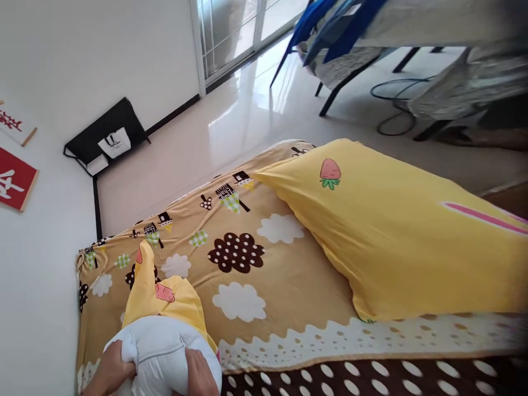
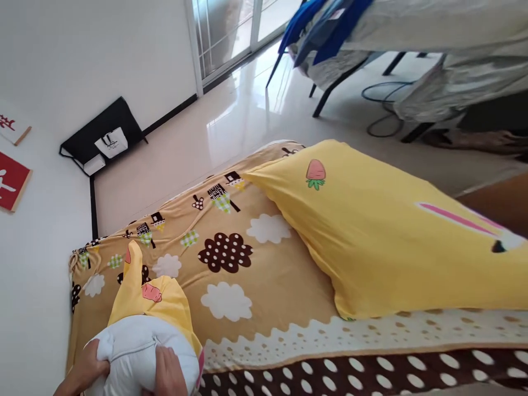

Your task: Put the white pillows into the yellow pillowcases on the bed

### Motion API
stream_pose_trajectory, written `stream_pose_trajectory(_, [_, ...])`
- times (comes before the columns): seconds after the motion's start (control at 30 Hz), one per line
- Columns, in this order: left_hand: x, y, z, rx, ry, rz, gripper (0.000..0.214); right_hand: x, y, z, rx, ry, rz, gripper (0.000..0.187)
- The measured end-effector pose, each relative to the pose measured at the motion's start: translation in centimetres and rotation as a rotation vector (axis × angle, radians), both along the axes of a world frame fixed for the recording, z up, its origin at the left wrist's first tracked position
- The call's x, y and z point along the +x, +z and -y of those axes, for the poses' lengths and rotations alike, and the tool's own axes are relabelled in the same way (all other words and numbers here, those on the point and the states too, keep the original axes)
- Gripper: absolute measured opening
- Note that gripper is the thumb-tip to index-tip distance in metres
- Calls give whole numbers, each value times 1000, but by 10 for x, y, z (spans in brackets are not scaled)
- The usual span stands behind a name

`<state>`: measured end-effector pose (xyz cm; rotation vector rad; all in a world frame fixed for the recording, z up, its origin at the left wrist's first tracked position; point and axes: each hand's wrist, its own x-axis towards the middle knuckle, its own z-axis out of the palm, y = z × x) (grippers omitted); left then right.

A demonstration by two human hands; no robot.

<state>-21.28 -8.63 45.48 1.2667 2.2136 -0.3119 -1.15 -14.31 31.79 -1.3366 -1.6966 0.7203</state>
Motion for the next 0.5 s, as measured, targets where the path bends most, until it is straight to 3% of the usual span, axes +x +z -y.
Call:
stream_pose_trajectory(0.13, [-30, 24, 40, 259, 192, 141, 28, 10, 54, -7, 71, -23, 74, 58])
stream_pose_trajectory(0.2, [-49, 26, 61, 375, 250, 257, 35, 19, 84, -11, 116, -1, 91, 59])
stream_pose_trajectory(0.27, [-58, 17, 81, 429, 291, 343, 38, 24, 107, -13, 89, 34, 111, 67])
stream_pose_trajectory(0.37, [-43, -9, 99, 396, 376, 334, 29, 20, 118, -16, -35, 56, 169, 88])
stream_pose_trajectory(0.5, [-6, -39, 99, 224, 365, 291, 9, 14, 110, -15, -208, 213, 297, 103])
